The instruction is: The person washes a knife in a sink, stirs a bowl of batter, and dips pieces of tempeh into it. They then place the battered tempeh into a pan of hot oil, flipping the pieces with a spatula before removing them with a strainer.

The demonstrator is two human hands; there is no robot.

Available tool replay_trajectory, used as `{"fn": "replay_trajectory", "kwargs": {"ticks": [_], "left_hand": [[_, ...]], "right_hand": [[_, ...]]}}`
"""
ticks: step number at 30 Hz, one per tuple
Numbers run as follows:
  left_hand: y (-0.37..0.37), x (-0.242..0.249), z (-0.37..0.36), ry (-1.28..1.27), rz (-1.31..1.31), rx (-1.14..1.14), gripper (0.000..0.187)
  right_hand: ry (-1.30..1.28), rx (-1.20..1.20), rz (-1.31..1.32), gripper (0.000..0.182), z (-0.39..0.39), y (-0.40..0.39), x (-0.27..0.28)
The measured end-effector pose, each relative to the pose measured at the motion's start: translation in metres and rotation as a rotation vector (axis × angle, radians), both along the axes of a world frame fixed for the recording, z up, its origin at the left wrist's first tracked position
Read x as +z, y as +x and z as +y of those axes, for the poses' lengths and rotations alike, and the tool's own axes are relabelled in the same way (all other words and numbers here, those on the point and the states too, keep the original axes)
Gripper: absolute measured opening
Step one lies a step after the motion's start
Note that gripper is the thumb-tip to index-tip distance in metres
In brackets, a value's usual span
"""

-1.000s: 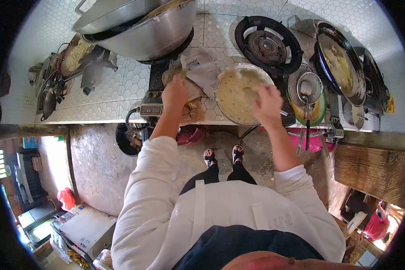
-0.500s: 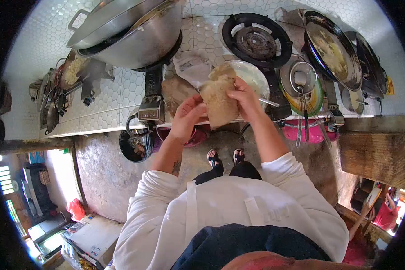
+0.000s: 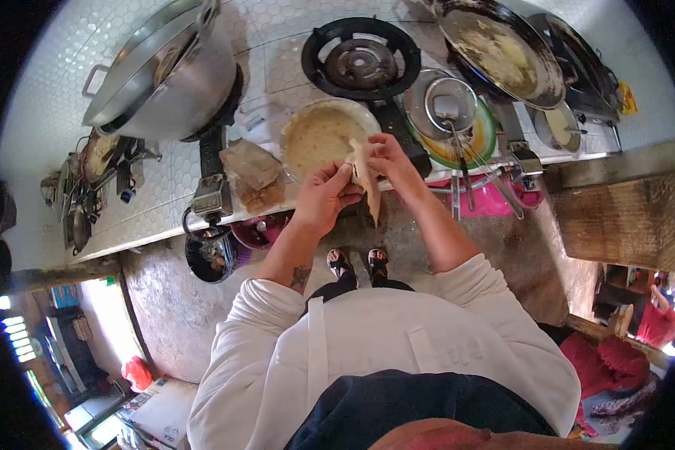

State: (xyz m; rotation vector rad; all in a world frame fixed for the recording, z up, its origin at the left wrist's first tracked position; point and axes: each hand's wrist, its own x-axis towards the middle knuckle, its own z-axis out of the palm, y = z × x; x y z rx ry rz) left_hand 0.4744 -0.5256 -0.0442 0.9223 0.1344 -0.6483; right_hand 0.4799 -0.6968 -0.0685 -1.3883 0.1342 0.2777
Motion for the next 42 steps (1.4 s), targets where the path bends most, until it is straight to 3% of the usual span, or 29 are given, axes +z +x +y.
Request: {"fn": "replay_trajectory", "kwargs": {"ticks": [2,4,6,11,14,16,17,19,22,23,26,28,30,32,34,37,38,40,42], "left_hand": [[-0.003,-0.006,-0.019,0.002,-0.015,0.027,0.014],[-0.004,-0.012,-0.035,0.006,-0.031,0.061,0.014],[-0.007,-0.016,-0.047,0.083,-0.110,0.038,0.014],[-0.022,-0.017,-0.082,0.237,-0.286,-0.029,0.013],[-0.022,-0.035,-0.091,0.332,-0.410,-0.080,0.012],[-0.020,-0.055,-0.097,0.633,-0.745,-0.042,0.012],[-0.022,-0.049,-0.102,0.629,-0.752,-0.046,0.012],[-0.029,-0.037,-0.112,0.510,-0.621,-0.049,0.011],[-0.028,-0.034,-0.119,0.562,-0.576,-0.076,0.011],[-0.027,-0.033,-0.121,0.562,-0.578,-0.076,0.011],[-0.028,-0.028,-0.123,0.471,-0.594,-0.009,0.011],[-0.029,-0.018,-0.121,0.287,-0.475,0.066,0.010],[-0.028,-0.025,-0.112,0.269,-0.391,0.164,0.011],[-0.028,-0.016,-0.098,0.051,-0.139,0.338,0.012],[-0.026,-0.028,-0.070,0.000,-0.110,0.450,0.015],[-0.021,-0.023,-0.023,-0.096,0.006,0.628,0.021],[-0.016,-0.023,-0.003,-0.014,0.044,0.746,0.020],[-0.002,-0.045,0.063,0.081,-0.215,0.695,0.016],[0.015,-0.033,0.092,0.272,-0.230,0.870,0.012]], "right_hand": [[-0.018,-0.052,-0.091,0.040,-0.009,-0.012,-0.003],[0.017,-0.036,-0.014,0.042,-0.022,-0.028,0.008],[0.366,-0.012,0.064,0.043,-0.029,-0.043,0.023],[0.083,-0.038,-0.098,0.036,-0.045,-0.054,0.002],[0.246,-0.108,0.066,0.033,-0.063,-0.065,0.015],[0.169,-0.160,0.075,0.031,-0.071,-0.069,0.008],[0.116,-0.180,-0.015,0.031,-0.072,-0.071,0.003],[-0.059,-0.230,-0.140,0.031,-0.074,-0.074,-0.005],[-0.208,-0.348,-0.228,0.029,-0.086,-0.070,-0.029],[-0.071,-0.342,-0.108,0.027,-0.091,-0.070,-0.024],[0.009,-0.342,0.037,0.026,-0.105,-0.071,-0.012],[0.050,-0.336,0.051,0.025,-0.113,-0.067,-0.006],[0.288,-0.434,0.146,0.023,-0.119,-0.066,0.001],[0.438,-0.409,0.220,0.023,-0.126,-0.062,0.016],[0.510,-0.397,0.137,0.028,-0.138,-0.047,-0.014],[0.511,-0.338,0.204,0.027,-0.129,-0.032,0.009],[0.479,-0.300,0.188,0.029,-0.123,-0.021,0.012],[0.448,-0.247,0.181,0.031,-0.104,0.003,0.011],[0.175,-0.175,0.177,0.030,-0.076,0.033,0.004]]}}
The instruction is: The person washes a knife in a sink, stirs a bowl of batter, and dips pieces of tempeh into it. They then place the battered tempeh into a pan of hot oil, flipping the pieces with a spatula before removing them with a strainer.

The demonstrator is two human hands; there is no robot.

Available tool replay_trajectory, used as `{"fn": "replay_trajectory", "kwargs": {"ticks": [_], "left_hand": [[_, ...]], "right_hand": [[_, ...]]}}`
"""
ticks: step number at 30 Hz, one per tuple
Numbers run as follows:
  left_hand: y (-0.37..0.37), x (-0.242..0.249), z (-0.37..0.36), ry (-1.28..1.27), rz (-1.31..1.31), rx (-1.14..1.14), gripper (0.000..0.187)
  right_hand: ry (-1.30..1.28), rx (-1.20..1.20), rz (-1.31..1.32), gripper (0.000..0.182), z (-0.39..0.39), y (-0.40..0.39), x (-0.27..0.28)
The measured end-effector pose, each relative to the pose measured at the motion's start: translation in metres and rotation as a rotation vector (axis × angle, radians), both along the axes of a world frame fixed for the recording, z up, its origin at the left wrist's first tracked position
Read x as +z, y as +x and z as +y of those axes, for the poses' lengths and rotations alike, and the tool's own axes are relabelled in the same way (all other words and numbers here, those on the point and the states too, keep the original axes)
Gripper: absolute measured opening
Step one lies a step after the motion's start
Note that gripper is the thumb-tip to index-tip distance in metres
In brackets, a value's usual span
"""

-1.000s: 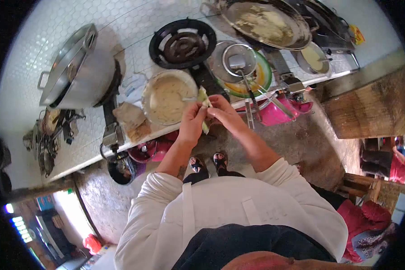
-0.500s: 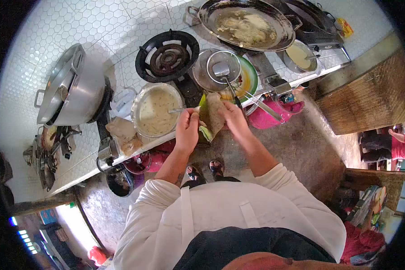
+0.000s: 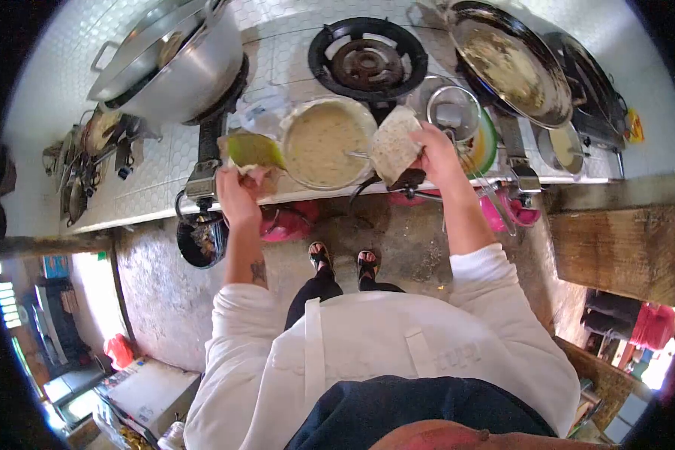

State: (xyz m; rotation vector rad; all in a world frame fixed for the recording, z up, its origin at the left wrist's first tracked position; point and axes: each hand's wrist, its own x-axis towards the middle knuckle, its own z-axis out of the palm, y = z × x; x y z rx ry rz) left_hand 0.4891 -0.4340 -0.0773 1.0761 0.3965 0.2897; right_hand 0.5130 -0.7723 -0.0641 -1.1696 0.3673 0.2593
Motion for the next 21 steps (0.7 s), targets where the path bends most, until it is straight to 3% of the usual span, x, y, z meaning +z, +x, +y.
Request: {"fn": "replay_trajectory", "kwargs": {"ticks": [1,2,4,6,7,9,10,11,12,13,14,16,19,21], "left_hand": [[0.009,0.000,0.015,-0.022,0.002,0.015,0.011],[0.021,-0.006,0.029,-0.024,0.008,0.028,0.011],[0.049,-0.020,0.054,-0.049,-0.039,-0.005,0.011],[0.069,-0.020,0.054,-0.119,-0.036,-0.004,0.011],[0.080,-0.021,0.055,-0.191,-0.032,-0.012,0.011],[0.110,-0.058,0.065,-0.186,0.000,-0.085,0.013],[0.123,-0.083,0.070,-0.178,0.024,-0.158,0.016],[0.136,-0.109,0.077,-0.182,0.024,-0.167,0.016],[0.148,-0.136,0.087,0.341,0.190,-0.321,0.022],[0.155,-0.149,0.092,0.868,0.347,-0.464,0.028],[0.149,-0.137,0.085,0.862,0.345,-0.474,0.028],[0.114,-0.082,0.056,1.516,0.186,-0.105,0.041],[0.086,-0.056,0.046,1.435,-0.002,-0.077,0.043],[0.066,-0.056,0.039,1.322,0.080,-0.179,0.041]], "right_hand": [[-0.162,0.030,0.020,0.033,0.017,0.016,-0.006],[-0.164,0.043,0.025,0.033,0.033,0.029,-0.009],[-0.741,0.136,-0.239,0.035,0.068,0.050,-0.016],[-0.721,0.109,-0.311,0.040,0.102,0.059,-0.043],[-0.847,0.179,-0.404,0.040,0.116,0.052,-0.048],[-1.198,0.389,-0.401,0.042,0.131,0.048,-0.049],[-1.200,0.385,-0.392,0.042,0.132,0.040,-0.045],[-1.564,0.419,-0.366,0.039,0.131,0.025,-0.039],[-1.930,0.449,-0.325,0.035,0.130,0.018,-0.036],[-1.937,0.447,-0.314,0.035,0.127,0.019,-0.044],[-1.994,0.525,-0.258,0.031,0.124,0.019,-0.058],[-2.052,0.605,-0.186,0.028,0.126,0.019,-0.065],[-1.989,0.681,-0.115,0.024,0.134,0.031,-0.047],[-1.813,0.812,0.148,0.025,0.142,0.036,0.003]]}}
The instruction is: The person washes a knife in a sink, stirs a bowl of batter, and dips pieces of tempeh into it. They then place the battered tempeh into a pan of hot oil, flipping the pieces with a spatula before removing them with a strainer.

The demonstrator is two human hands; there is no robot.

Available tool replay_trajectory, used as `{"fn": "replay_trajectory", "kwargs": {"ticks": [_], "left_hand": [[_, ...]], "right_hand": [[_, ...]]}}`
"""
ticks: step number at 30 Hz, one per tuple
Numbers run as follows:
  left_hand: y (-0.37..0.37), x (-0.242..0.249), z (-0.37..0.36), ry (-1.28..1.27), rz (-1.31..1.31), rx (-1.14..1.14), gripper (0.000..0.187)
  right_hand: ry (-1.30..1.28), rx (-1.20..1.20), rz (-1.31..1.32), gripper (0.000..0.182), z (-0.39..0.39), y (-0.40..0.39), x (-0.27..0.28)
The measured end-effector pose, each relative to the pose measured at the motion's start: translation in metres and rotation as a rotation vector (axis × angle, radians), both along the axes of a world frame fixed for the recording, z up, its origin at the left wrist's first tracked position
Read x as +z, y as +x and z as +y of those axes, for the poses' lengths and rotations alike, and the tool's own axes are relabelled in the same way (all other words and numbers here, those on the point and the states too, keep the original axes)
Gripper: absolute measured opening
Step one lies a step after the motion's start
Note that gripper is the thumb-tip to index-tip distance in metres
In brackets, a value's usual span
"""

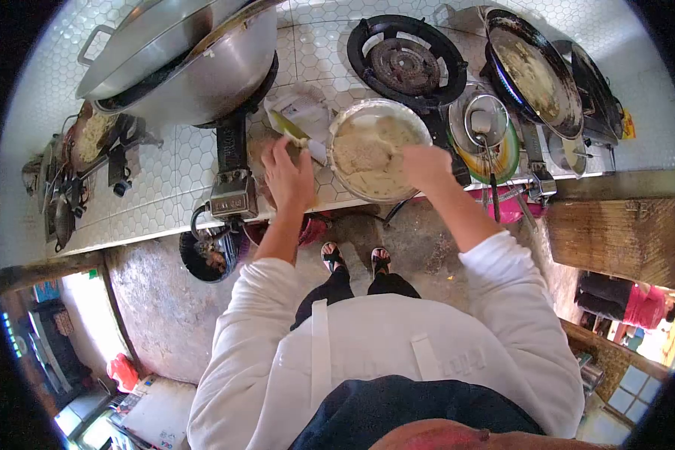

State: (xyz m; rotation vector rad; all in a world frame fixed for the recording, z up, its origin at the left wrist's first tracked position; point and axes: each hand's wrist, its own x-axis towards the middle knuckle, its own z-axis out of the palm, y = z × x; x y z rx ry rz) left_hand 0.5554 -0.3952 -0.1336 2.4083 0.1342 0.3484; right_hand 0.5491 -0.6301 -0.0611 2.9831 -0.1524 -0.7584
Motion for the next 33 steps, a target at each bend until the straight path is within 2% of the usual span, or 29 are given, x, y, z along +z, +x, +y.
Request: {"fn": "replay_trajectory", "kwargs": {"ticks": [1,3,6,10,12,13,15,16,18,19,21,22,24,26,27,31,33], "left_hand": [[-0.004,-0.001,0.000,-0.098,0.119,-0.012,0.040],[-0.004,-0.003,0.006,-0.122,0.126,-0.014,0.039],[-0.001,-0.009,0.011,-0.182,0.139,0.005,0.037],[0.002,-0.027,0.017,-0.202,0.047,0.004,0.029],[0.002,-0.026,0.022,-0.192,0.018,-0.021,0.025],[0.002,-0.021,0.025,-0.183,0.050,-0.035,0.024],[0.005,-0.016,0.032,-0.171,0.085,-0.051,0.024],[0.007,-0.015,0.036,-0.134,0.098,-0.038,0.025],[0.008,-0.009,0.039,-0.100,0.108,-0.023,0.026],[0.007,-0.005,0.040,-0.105,0.149,-0.021,0.026],[0.006,0.003,0.041,-0.113,0.190,-0.015,0.027],[0.004,0.007,0.040,-0.097,0.204,0.013,0.027],[0.003,0.005,0.040,-0.081,0.217,0.045,0.027],[0.002,-0.005,0.040,-0.018,0.023,0.012,0.028],[-0.001,-0.001,0.037,-0.017,0.024,0.016,0.028],[-0.009,0.000,0.032,-0.088,0.024,0.034,0.026],[-0.015,-0.007,0.032,-0.090,-0.014,0.022,0.025]], "right_hand": [[-0.001,-0.009,0.004,0.025,-0.002,0.000,0.020],[-0.071,0.022,-0.096,0.026,-0.014,-0.003,0.046],[-0.178,-0.090,-0.116,0.027,-0.029,0.004,0.041],[-0.186,-0.146,-0.083,0.029,-0.028,0.015,-0.035],[0.092,-0.282,-0.098,0.028,-0.027,0.024,-0.066],[0.093,-0.283,-0.096,0.028,-0.033,0.028,-0.075],[0.229,-0.063,-0.021,0.028,-0.052,0.031,-0.082],[0.231,-0.067,-0.017,0.028,-0.061,0.027,-0.083],[0.497,-0.151,-0.053,0.028,-0.071,0.022,-0.071],[0.497,-0.150,-0.051,0.028,-0.070,0.018,-0.064],[0.559,-0.275,-0.243,0.027,-0.059,0.004,-0.033],[0.559,-0.272,-0.237,0.027,-0.052,-0.001,-0.024],[0.350,-0.115,-0.280,0.027,-0.037,-0.006,-0.014],[0.275,-0.132,-0.210,0.026,-0.023,-0.003,-0.030],[0.199,-0.151,-0.144,0.026,-0.016,-0.001,-0.034],[0.291,-0.098,-0.053,0.025,-0.007,-0.008,-0.018],[0.212,0.029,-0.049,0.023,-0.025,-0.012,-0.012]]}}
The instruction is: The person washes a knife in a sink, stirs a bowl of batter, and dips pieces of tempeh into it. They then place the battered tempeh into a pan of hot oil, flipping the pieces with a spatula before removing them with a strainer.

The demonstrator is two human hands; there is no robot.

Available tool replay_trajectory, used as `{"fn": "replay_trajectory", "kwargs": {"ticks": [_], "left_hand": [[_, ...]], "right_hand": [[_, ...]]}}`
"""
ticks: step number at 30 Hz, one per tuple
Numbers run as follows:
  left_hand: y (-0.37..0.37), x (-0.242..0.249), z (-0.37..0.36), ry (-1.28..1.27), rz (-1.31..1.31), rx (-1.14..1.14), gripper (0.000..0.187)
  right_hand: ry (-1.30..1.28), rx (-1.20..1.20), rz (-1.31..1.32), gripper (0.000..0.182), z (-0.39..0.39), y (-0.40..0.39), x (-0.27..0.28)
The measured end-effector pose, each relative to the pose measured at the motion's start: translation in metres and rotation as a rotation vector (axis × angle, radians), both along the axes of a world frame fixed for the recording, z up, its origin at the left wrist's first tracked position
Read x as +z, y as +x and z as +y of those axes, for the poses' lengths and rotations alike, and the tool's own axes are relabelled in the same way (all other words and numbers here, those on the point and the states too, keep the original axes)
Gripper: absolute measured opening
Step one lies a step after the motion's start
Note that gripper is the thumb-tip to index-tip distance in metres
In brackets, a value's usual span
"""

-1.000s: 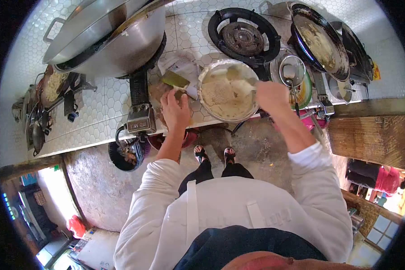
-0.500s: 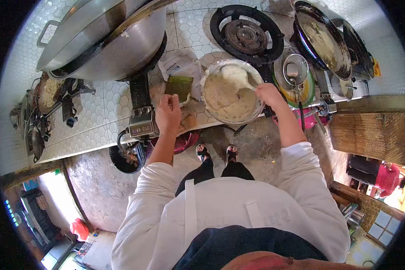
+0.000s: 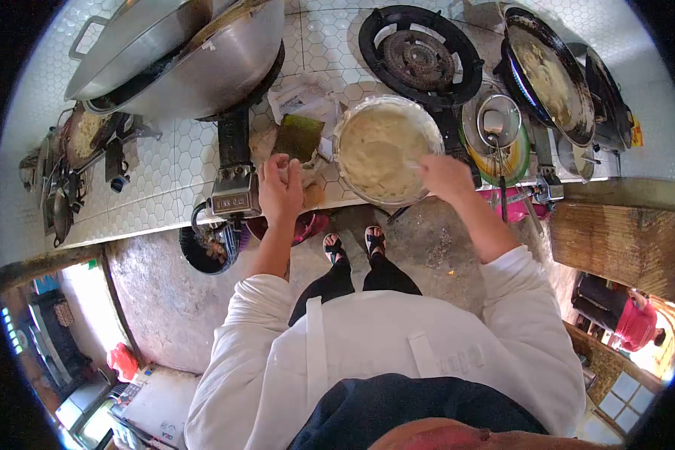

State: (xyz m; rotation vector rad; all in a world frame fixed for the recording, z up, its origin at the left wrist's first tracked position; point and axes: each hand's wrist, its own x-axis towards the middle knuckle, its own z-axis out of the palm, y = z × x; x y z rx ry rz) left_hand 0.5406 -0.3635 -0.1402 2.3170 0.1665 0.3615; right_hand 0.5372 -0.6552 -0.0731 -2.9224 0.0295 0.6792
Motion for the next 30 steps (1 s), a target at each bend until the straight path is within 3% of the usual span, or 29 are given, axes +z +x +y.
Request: {"fn": "replay_trajectory", "kwargs": {"ticks": [3,12,14,18,20,26,30], "left_hand": [[-0.012,0.000,-0.005,-0.056,0.062,0.027,0.024],[-0.027,0.015,-0.047,-0.092,0.032,0.012,0.021],[-0.032,0.021,-0.053,-0.197,0.130,0.045,0.022],[-0.039,0.005,-0.057,-0.215,0.126,0.077,0.022],[-0.041,0.002,-0.058,-0.146,0.053,0.056,0.020],[-0.042,0.007,-0.067,-0.161,0.049,0.106,0.019],[-0.043,0.017,-0.070,-0.140,0.017,0.106,0.019]], "right_hand": [[-0.137,-0.136,-0.097,0.022,-0.023,0.008,0.007],[0.015,0.104,-0.114,0.022,-0.005,0.032,-0.014],[-0.018,0.055,-0.201,0.022,-0.020,0.036,-0.005],[-0.172,0.242,-0.062,0.022,-0.042,0.023,0.025],[-0.179,0.207,-0.106,0.022,-0.041,0.032,0.035],[-0.201,0.193,-0.219,0.024,-0.032,0.075,0.022],[-0.185,0.252,0.028,0.029,-0.035,0.094,0.023]]}}
